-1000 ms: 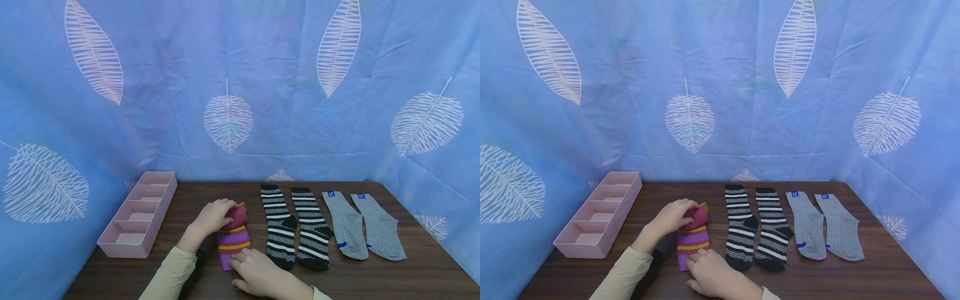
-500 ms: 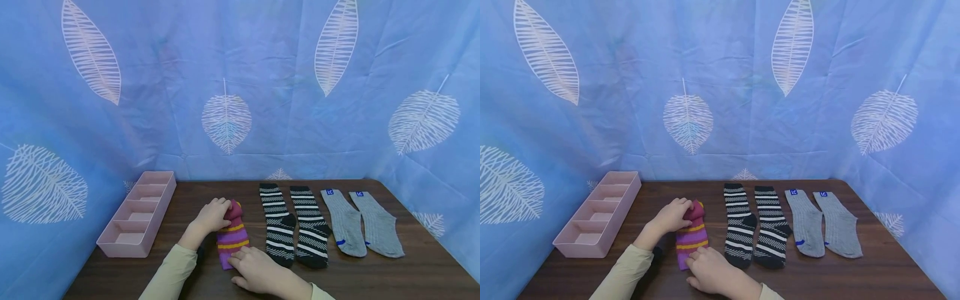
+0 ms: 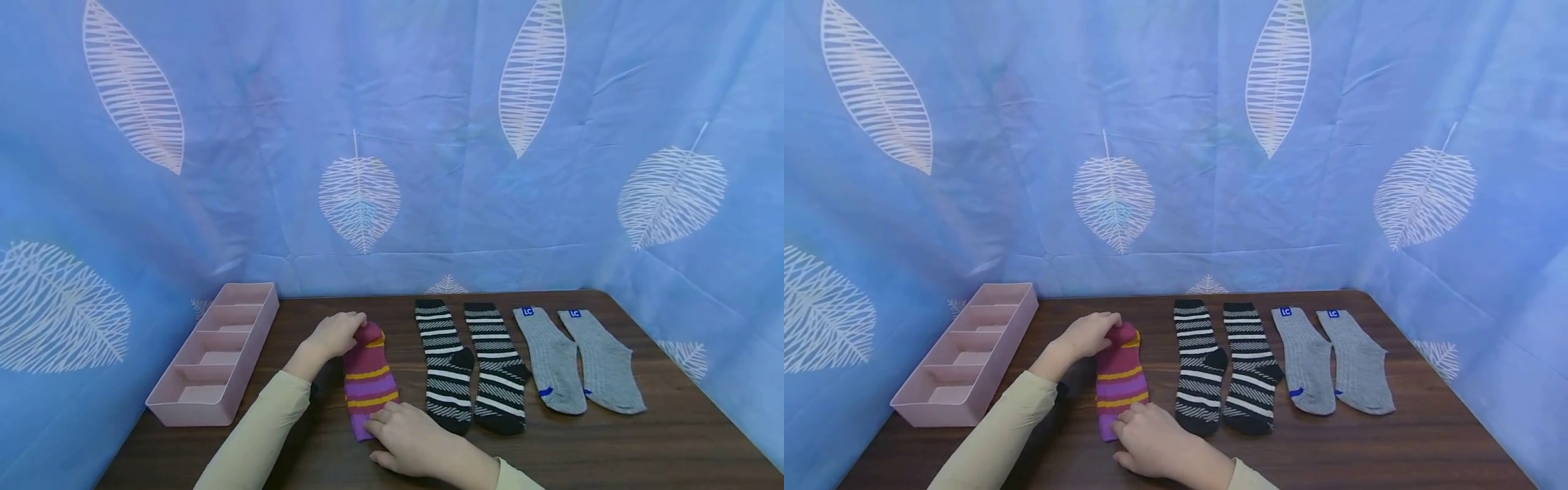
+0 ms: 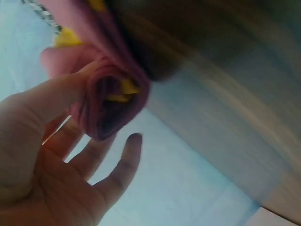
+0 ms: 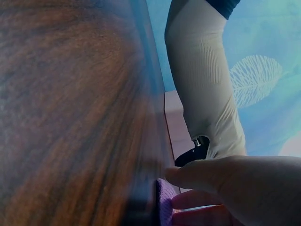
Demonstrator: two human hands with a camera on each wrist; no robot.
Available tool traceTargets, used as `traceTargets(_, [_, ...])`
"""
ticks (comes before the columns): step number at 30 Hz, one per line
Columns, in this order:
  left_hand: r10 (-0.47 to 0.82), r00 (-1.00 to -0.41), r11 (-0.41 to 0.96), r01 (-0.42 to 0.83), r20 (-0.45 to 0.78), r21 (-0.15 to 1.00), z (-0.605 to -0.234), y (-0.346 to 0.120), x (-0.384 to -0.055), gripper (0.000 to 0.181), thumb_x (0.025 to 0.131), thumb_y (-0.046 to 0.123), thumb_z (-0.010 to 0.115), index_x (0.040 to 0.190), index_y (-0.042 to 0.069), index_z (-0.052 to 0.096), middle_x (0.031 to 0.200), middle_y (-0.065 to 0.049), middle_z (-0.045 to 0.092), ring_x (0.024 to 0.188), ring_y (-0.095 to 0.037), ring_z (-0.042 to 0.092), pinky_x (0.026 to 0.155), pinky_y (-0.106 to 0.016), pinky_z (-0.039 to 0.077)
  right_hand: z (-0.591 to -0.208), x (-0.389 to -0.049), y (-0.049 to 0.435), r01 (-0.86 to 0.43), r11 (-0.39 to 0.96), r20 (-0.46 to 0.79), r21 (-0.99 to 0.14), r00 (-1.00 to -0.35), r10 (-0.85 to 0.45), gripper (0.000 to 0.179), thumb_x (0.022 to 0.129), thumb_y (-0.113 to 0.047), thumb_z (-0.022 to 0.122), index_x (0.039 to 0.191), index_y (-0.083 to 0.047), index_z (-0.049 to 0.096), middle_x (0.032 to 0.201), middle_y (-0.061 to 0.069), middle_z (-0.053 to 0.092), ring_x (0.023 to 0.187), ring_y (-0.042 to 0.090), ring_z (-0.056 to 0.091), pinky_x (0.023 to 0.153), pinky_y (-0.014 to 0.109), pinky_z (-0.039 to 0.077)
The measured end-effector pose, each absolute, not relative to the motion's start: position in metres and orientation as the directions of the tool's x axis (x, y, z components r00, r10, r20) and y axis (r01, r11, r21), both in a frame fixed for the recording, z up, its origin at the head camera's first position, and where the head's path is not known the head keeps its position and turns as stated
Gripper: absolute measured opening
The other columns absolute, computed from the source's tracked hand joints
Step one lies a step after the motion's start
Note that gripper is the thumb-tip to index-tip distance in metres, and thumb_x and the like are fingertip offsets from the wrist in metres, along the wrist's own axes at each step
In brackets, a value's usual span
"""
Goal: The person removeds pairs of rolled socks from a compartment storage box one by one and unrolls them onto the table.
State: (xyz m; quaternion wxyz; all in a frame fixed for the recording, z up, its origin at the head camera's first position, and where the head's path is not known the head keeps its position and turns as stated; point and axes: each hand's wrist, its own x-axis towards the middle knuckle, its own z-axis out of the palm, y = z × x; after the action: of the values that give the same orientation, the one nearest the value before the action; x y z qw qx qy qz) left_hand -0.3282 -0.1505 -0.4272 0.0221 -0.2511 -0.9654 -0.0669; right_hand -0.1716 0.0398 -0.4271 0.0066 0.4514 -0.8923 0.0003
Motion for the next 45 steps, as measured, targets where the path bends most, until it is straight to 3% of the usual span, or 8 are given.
traceTargets(10, [0.507,-0.824,0.855,0.517,0.254,-0.030,-0.434,-0.153,-0.340,0.034,0.083,0.015,0.077,0.111,0.015,0.058,0.106,-0.008,0.061,0.100,-0.028,0.060,0.078,-0.046,0.053,-0.428,-0.172,0.039,-0.792,0.609,-0.021,-0.032,-0.609,-0.793,0.041,0.092,-0.046,0.062,0.123,-0.019,0.066,0.124,-0.004,0.067,0.113,0.011,0.060,0.092,0.038,0.053])
traceTargets(15, [0.497,-0.834,0.866,0.496,0.239,-0.065,-0.435,-0.154,-0.344,0.030,0.087,0.008,0.071,0.115,0.015,0.064,0.104,-0.008,0.061,0.099,-0.027,0.060,0.080,-0.046,0.053,-0.429,-0.173,0.038,-0.786,0.617,-0.025,-0.045,-0.616,-0.787,0.041,0.092,-0.046,0.062,0.124,-0.020,0.066,0.124,-0.005,0.067,0.114,0.011,0.060,0.093,0.039,0.053])
traceTargets(19, [0.454,-0.876,0.889,0.457,0.164,-0.022,-0.437,-0.158,-0.349,0.019,0.091,0.006,0.066,0.109,0.012,0.068,0.100,-0.007,0.065,0.094,-0.025,0.062,0.081,-0.044,0.056,-0.429,-0.173,0.037,-0.783,0.621,-0.030,-0.043,-0.620,-0.784,0.042,0.091,-0.047,0.062,0.124,-0.021,0.066,0.124,-0.006,0.067,0.115,0.011,0.060,0.094,0.037,0.052])
traceTargets(22, [0.433,-0.895,0.897,0.439,0.105,0.048,-0.437,-0.161,-0.353,0.012,0.092,0.016,0.066,0.102,0.011,0.068,0.096,-0.005,0.065,0.086,-0.021,0.060,0.079,-0.039,0.055,-0.429,-0.174,0.036,-0.780,0.623,-0.043,-0.053,-0.622,-0.782,0.043,0.091,-0.048,0.062,0.125,-0.022,0.066,0.125,-0.006,0.066,0.116,0.011,0.060,0.095,0.037,0.052])
traceTargets(27, [0.424,-0.905,0.893,0.421,0.013,0.156,-0.431,-0.164,-0.358,0.032,0.084,0.034,0.075,0.104,0.011,0.066,0.098,-0.005,0.065,0.084,-0.018,0.056,0.085,-0.038,0.052,-0.428,-0.174,0.037,-0.768,0.636,-0.072,-0.075,-0.632,-0.771,0.043,0.091,-0.049,0.062,0.126,-0.023,0.065,0.127,-0.007,0.065,0.119,0.011,0.058,0.097,0.039,0.051])
traceTargets(33, [0.447,-0.894,0.874,0.441,0.014,0.204,-0.432,-0.167,-0.367,0.021,0.085,0.017,0.074,0.102,0.012,0.064,0.098,-0.004,0.066,0.086,-0.018,0.056,0.085,-0.037,0.052,-0.428,-0.174,0.038,-0.771,0.633,-0.063,-0.067,-0.630,-0.774,0.042,0.092,-0.048,0.062,0.125,-0.022,0.065,0.126,-0.006,0.066,0.117,0.011,0.059,0.096,0.038,0.051])
traceTargets(38, [0.426,-0.904,0.885,0.427,0.046,0.186,-0.437,-0.172,-0.379,0.014,0.089,0.009,0.066,0.102,0.012,0.063,0.099,-0.006,0.067,0.087,-0.020,0.058,0.080,-0.038,0.052,-0.428,-0.173,0.039,-0.776,0.627,-0.053,-0.065,-0.625,-0.779,0.042,0.092,-0.047,0.062,0.125,-0.022,0.066,0.125,-0.006,0.066,0.116,0.011,0.060,0.094,0.038,0.052])
traceTargets(45, [0.240,-0.968,0.964,0.246,0.073,0.102,-0.440,-0.183,-0.393,0.021,0.095,0.014,0.058,0.115,0.011,0.063,0.112,-0.010,0.068,0.102,-0.030,0.065,0.085,-0.051,0.054,-0.431,-0.173,0.040,-0.795,0.606,-0.011,-0.033,-0.606,-0.795,0.041,0.092,-0.045,0.062,0.123,-0.020,0.067,0.123,-0.005,0.067,0.116,0.012,0.060,0.093,0.036,0.053])
